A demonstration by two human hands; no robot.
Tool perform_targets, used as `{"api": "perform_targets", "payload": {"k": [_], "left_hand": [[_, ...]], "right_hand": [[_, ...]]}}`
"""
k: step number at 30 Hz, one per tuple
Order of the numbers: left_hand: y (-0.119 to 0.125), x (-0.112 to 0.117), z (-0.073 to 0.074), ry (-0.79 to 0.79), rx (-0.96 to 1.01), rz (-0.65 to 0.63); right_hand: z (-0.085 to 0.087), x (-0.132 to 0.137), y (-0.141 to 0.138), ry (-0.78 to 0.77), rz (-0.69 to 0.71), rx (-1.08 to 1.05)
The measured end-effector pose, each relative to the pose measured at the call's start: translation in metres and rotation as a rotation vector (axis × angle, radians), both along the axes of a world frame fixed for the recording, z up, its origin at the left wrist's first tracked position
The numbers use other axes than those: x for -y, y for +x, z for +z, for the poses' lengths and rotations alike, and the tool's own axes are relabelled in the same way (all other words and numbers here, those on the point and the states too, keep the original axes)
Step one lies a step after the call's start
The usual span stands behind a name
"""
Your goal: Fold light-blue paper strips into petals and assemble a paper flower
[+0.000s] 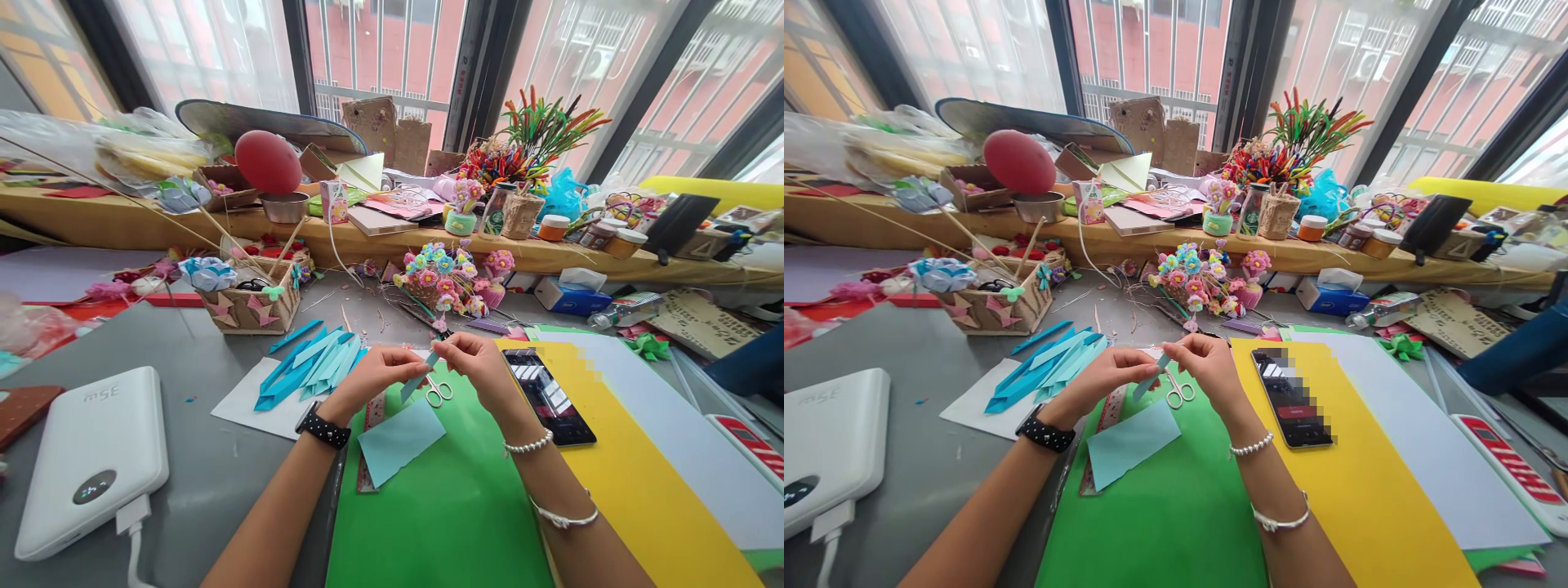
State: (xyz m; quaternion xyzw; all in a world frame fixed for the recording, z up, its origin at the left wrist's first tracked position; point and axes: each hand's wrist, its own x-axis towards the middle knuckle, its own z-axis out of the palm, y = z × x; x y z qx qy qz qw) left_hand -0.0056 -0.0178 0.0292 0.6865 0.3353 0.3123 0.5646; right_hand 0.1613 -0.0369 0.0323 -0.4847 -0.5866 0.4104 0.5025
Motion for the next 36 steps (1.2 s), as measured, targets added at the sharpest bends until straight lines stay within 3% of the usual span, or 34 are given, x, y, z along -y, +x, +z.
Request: {"api": "perform_targets", "payload": {"k": [5, 8, 12, 17, 25, 33, 36], "left_hand": [[0.002, 0.001, 0.000, -0.100, 0.041, -0.073], [0.003, 0.000, -0.002, -0.123, 0.069, -0.051], [0.002, -0.002, -0.005, -0.080, 0.074, 0.010], [0.001, -0.005, -0.011, -0.037, 0.051, -0.008], [-0.001, -0.004, -0.004, -0.025, -0.026, -0.038], [-0.006, -0.004, -0.001, 0.027, -0.111, -0.109], [-0.011, -0.004, 0.009, 0.090, -0.190, -0.035]], "right_hand": [[-0.006, -0.003, -0.003, 0.041, -0.037, 0.012], [-0.007, -0.004, -0.004, 0.041, -0.030, 0.021], [-0.004, -0.003, -0.006, -0.036, 0.070, 0.060], [-0.007, -0.001, -0.009, -0.051, 0.071, 0.006], [-0.013, -0.004, -0.007, -0.067, 0.104, -0.032], [-0.020, -0.010, -0.001, -0.096, -0.045, -0.268], [-0.024, -0.013, 0.005, -0.119, -0.096, -0.297]]}}
